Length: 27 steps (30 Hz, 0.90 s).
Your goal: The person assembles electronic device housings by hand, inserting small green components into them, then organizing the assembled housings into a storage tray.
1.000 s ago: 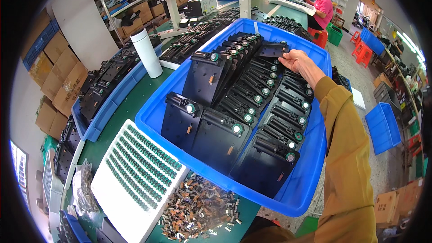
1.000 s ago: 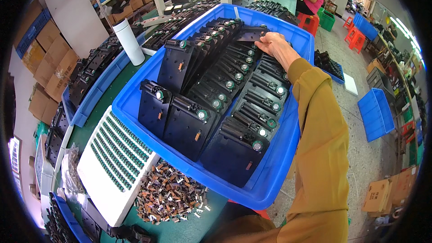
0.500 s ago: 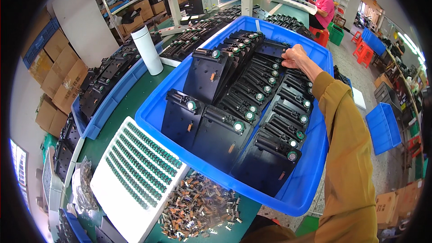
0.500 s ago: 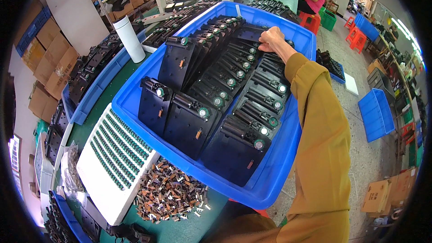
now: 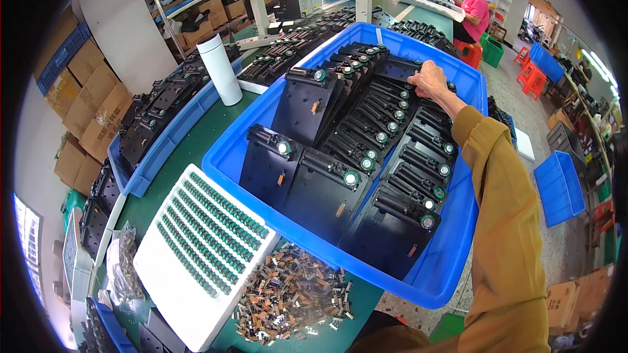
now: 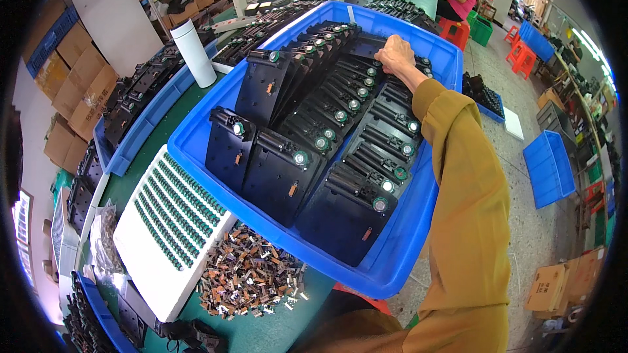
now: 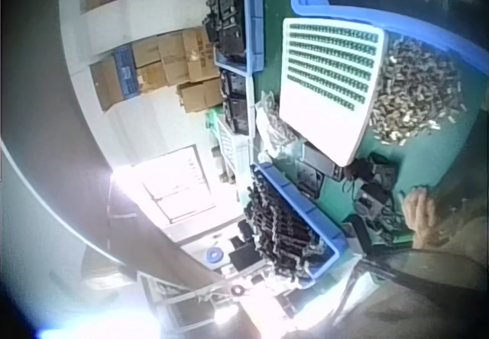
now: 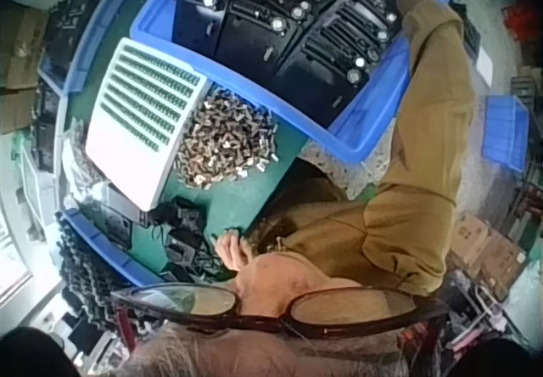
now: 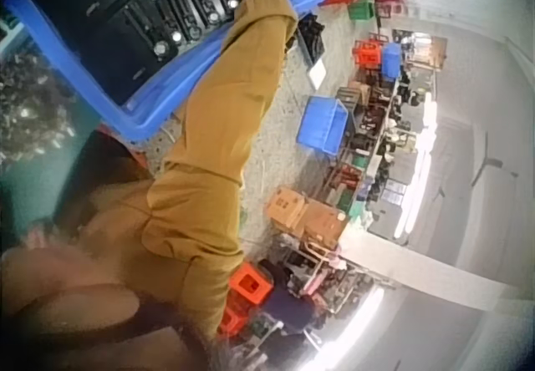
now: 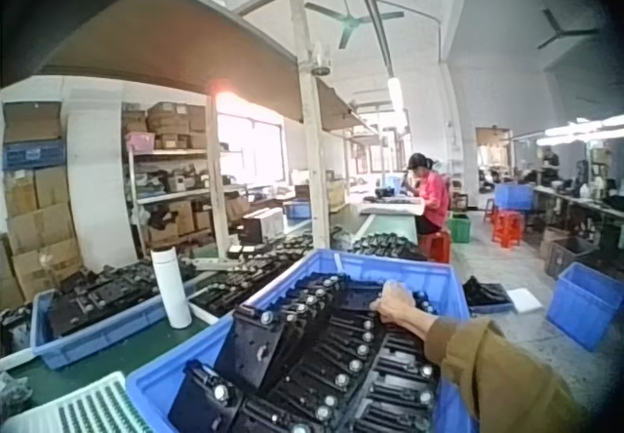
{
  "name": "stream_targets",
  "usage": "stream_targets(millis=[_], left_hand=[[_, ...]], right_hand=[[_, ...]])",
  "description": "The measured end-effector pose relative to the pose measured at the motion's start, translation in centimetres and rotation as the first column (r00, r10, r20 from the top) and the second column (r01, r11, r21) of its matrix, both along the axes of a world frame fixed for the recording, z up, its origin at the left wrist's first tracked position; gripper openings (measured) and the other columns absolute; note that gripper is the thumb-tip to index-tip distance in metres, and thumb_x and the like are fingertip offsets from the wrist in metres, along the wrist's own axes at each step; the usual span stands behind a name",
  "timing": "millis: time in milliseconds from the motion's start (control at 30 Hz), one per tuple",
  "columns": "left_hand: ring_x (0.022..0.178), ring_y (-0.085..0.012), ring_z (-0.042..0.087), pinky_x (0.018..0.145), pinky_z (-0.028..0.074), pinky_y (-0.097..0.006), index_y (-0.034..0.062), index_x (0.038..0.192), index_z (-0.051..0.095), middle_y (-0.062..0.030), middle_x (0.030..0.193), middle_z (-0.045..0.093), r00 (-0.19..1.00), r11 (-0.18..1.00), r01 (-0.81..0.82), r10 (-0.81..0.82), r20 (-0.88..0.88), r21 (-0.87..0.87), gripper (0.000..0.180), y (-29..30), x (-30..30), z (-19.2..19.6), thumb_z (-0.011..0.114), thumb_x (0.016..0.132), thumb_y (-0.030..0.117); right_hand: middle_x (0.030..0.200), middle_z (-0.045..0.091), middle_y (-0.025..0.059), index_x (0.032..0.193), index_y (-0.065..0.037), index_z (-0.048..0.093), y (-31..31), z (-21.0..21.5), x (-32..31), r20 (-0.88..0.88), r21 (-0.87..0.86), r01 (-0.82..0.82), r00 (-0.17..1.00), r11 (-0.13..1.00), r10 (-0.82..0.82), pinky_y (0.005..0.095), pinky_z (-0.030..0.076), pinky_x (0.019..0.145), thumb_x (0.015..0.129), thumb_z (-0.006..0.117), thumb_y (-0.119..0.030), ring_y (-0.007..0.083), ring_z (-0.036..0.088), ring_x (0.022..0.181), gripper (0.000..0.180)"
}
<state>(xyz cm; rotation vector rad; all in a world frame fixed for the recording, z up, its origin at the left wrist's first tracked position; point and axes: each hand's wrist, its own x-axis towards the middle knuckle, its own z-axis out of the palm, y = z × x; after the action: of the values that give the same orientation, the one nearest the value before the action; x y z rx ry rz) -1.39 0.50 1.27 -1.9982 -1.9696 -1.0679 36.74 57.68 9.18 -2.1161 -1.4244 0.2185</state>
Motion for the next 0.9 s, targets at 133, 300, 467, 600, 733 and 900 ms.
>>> stream_targets(millis=[133, 300, 467, 600, 733, 900], left_hand=[[0.072, -0.0369, 0.059, 0.071, 0.048, -0.049, -0.0057, 0.092, 0.067, -0.0211, 0.086, 0.064, 0.999, 0.999, -0.028, 0.029, 0.023, -0.025, 0.015, -0.2, 0.6, 0.2, 0.061, 0.089, 0.007], [0.074, -0.0380, 0.060, 0.074, 0.048, -0.049, -0.0056, 0.095, 0.066, -0.0216, 0.089, 0.064, 0.998, 0.998, -0.045, 0.047, 0.042, -0.047, 0.016, -0.8, 0.7, -0.5, 0.062, 0.085, 0.007], [0.085, -0.0391, 0.060, 0.081, 0.048, -0.050, -0.0042, 0.100, 0.066, -0.0206, 0.094, 0.064, 0.995, 0.991, -0.098, 0.101, 0.019, -0.094, 0.019, -1.8, 0.5, -0.6, 0.064, 0.087, 0.011], [0.095, -0.0382, 0.059, 0.086, 0.048, -0.051, -0.0031, 0.107, 0.065, -0.0186, 0.103, 0.062, 0.996, 0.987, -0.054, 0.065, 0.063, -0.153, 0.025, -1.3, 0.5, -1.0, 0.066, 0.086, 0.011], [0.097, -0.0276, 0.061, 0.107, 0.036, -0.054, 0.0071, 0.107, 0.070, -0.0087, 0.107, 0.061, 0.992, 0.950, -0.112, 0.122, 0.016, -0.292, 0.044, -2.2, 0.4, -1.4, 0.080, 0.065, 0.017], [0.099, -0.0271, 0.061, 0.109, 0.034, -0.052, 0.0071, 0.110, 0.069, -0.0093, 0.114, 0.061, 0.990, 0.950, -0.117, 0.134, 0.040, -0.291, 0.044, -2.3, 0.5, -1.2, 0.081, 0.069, 0.017]], right_hand=[[0.072, 0.069, 0.0114, 0.079, 0.001, 0.064, -0.3, -0.3, 0.6, -0.087, 0.040, 0.020, 0.996, 0.999, -0.017, 0.0352, 0.057, 0.060, 0.079, 0.073, -0.017, 0.0237, 0.070, 0.064, 0.020], [0.073, 0.069, 0.0115, 0.083, 0.001, 0.066, -0.5, -0.7, 1.0, -0.051, -0.029, -0.008, 0.999, 1.000, 0.007, 0.0376, 0.056, 0.067, 0.078, 0.075, -0.023, 0.0251, 0.071, 0.069, 0.026], [0.066, 0.062, 0.0184, 0.072, 0.002, 0.066, 0.9, -1.8, 0.7, 0.107, 0.210, -0.185, 0.980, 0.960, 0.165, 0.0445, 0.047, 0.059, 0.073, 0.071, -0.034, 0.0288, 0.062, 0.065, 0.036], [0.056, 0.054, -0.0007, 0.077, -0.007, 0.071, -0.3, 3.3, 4.8, 0.134, 0.361, -0.374, 0.927, 0.854, 0.350, 0.0285, 0.035, 0.046, 0.084, 0.066, -0.039, 0.0096, 0.049, 0.049, 0.034], [0.060, 0.049, -0.0061, 0.103, -0.008, 0.070, -2.4, 4.8, -2.5, -0.080, 0.250, -0.449, 0.874, 0.858, 0.480, 0.0204, 0.029, 0.044, 0.090, 0.064, -0.041, 0.0030, 0.043, 0.048, 0.036], [0.067, 0.052, -0.0045, 0.105, -0.006, 0.068, -16.3, 9.6, -19.8, -0.144, 0.174, -0.753, 0.618, 0.635, 0.773, 0.0184, 0.034, 0.051, 0.091, 0.063, -0.030, 0.0023, 0.048, 0.060, 0.029]])
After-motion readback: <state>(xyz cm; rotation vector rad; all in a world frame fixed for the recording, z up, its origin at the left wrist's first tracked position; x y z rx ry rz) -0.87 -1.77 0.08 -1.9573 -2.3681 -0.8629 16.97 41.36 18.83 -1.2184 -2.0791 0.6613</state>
